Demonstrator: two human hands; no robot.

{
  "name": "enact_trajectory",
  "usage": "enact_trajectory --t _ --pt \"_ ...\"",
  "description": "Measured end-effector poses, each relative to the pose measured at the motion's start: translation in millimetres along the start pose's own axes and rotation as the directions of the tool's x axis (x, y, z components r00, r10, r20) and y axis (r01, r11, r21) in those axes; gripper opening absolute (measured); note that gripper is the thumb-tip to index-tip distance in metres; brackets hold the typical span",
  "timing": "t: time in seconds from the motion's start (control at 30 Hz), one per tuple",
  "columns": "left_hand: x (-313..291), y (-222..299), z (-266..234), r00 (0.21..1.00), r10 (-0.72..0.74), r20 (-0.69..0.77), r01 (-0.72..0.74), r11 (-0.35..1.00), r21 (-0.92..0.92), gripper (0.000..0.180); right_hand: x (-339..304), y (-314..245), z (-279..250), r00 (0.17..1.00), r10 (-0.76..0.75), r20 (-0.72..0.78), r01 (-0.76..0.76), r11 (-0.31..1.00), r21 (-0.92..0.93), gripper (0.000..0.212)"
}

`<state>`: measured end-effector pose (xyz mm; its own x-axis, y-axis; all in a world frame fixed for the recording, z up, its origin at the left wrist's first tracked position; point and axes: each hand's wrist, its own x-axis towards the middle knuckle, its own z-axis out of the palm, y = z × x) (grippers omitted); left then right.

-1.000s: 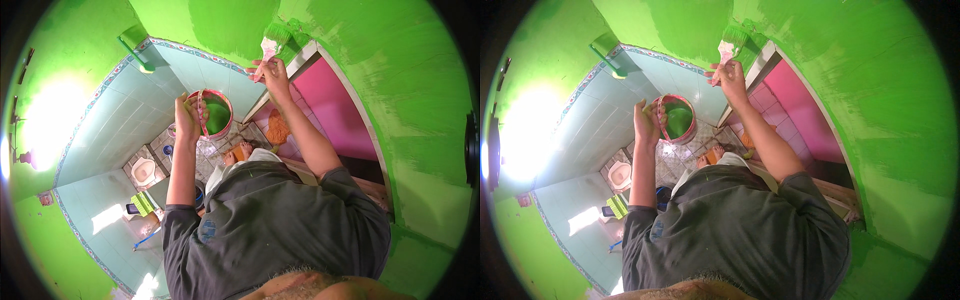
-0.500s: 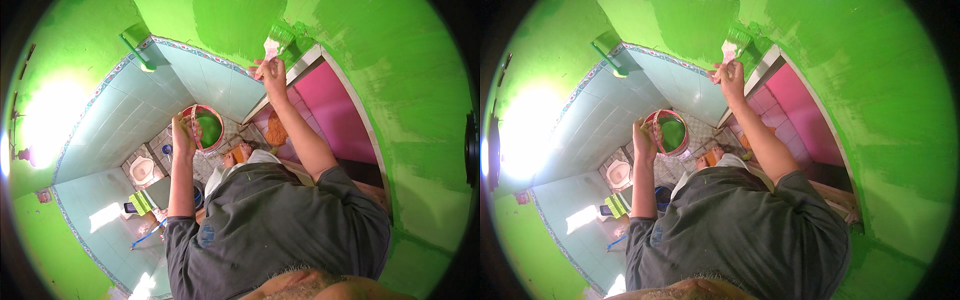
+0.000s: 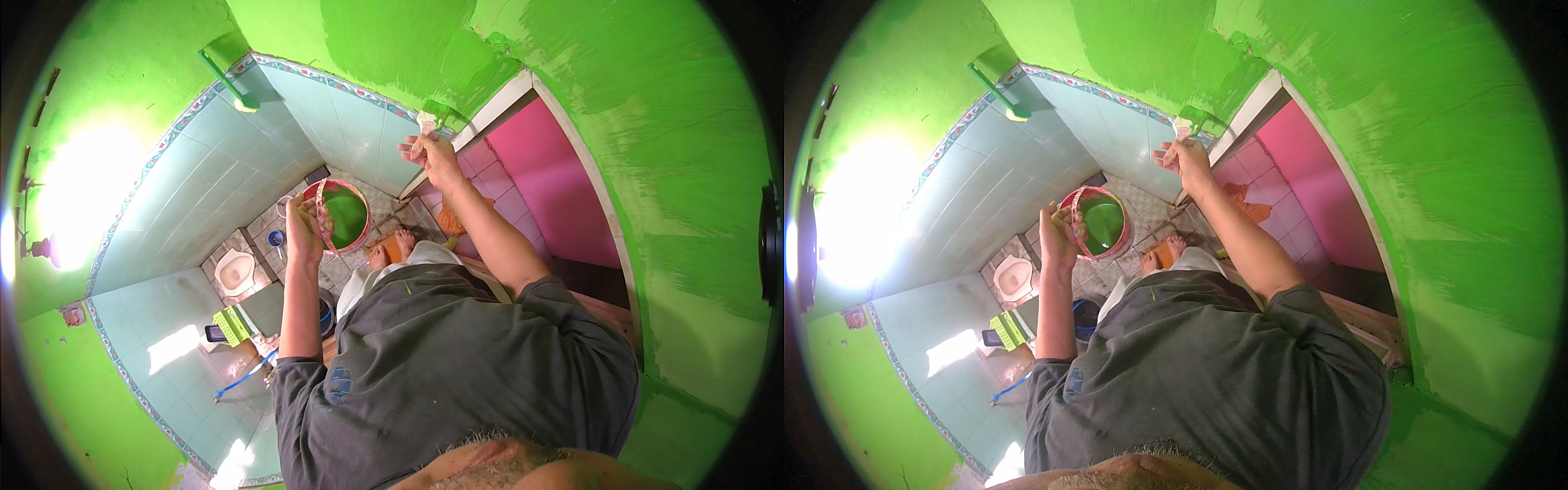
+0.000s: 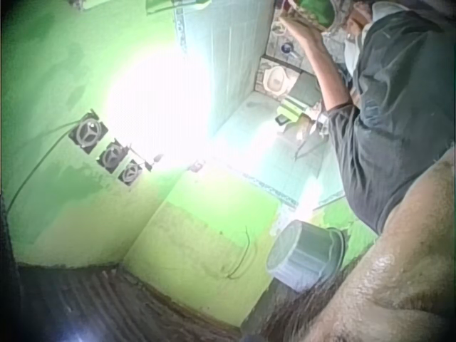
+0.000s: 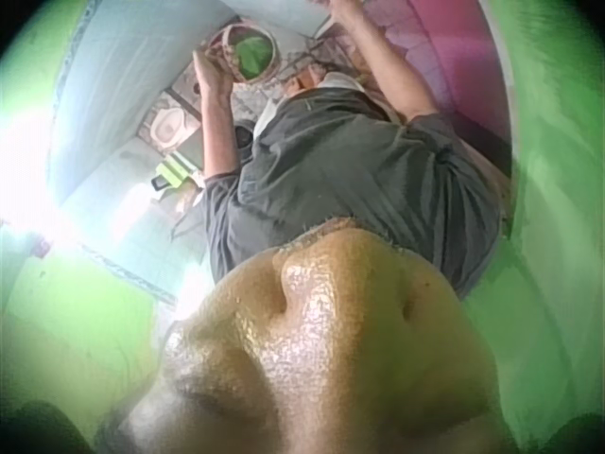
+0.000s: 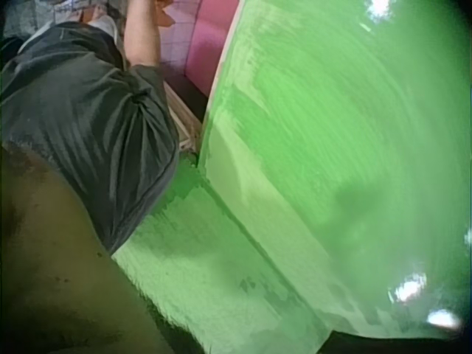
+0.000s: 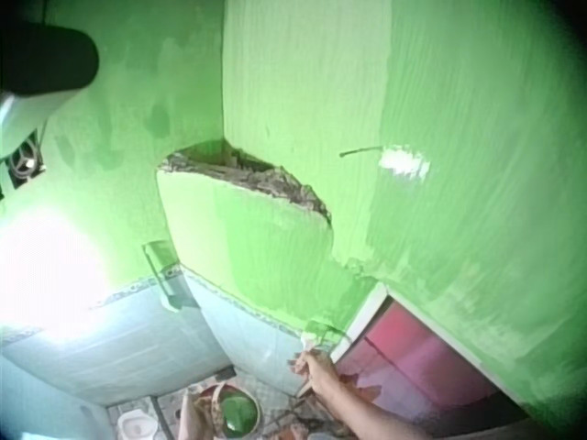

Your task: The person paints a green wall using a brush. They dip the brush into a bucket of green paint and apply it to the wall, filling in cracks and covering the surface.

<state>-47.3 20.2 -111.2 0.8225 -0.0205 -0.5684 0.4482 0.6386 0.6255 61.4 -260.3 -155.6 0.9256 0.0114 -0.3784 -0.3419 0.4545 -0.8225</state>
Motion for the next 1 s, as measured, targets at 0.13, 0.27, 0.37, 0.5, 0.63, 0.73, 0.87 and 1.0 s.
enact_trajectory --t 0.13,0.27,0.37,0.5,0.63,0.73,0.87,1.0 --pt "0 -1 -3 0.999 -0.023 -0.031 0.023 1.0 0.012 0.039 -12 -48 30 0.993 -0.118 0.023 0.118 0.993 0.014 0.037" --pt "2 -9 -19 1.0 0.001 -0.022 -0.002 1.0 -0.023 0.039 -39 -101 81 0.962 -0.228 0.153 0.234 0.972 -0.023 0.027" --pt "-2 -13 -22 0.999 0.013 -0.035 -0.014 1.0 -0.021 0.038 -57 -118 117 0.944 -0.291 0.159 0.309 0.946 -0.102 0.02" --pt "-11 -16 -31 0.998 0.056 -0.009 -0.057 0.997 -0.06 0.039 -24 -94 147 0.907 -0.26 0.332 0.335 0.921 -0.196 0.026" --pt "-26 -19 -39 0.994 0.046 -0.094 -0.058 0.989 -0.134 0.037 22 -84 205 0.882 -0.239 0.405 0.352 0.907 -0.23 0.026" --pt "-37 -17 -49 0.993 0.037 -0.113 -0.059 0.979 -0.194 0.035 62 -97 257 0.869 -0.278 0.411 0.398 0.885 -0.243 0.024" --pt "-46 -21 -65 0.982 0.053 -0.18 -0.104 0.953 -0.285 0.033 130 -113 310 0.771 -0.444 0.456 0.578 0.788 -0.21 0.022" --pt "-45 -32 -88 0.967 0.055 -0.249 -0.137 0.937 -0.322 0.033 158 -123 342 0.743 -0.544 0.39 0.646 0.735 -0.206 0.022"
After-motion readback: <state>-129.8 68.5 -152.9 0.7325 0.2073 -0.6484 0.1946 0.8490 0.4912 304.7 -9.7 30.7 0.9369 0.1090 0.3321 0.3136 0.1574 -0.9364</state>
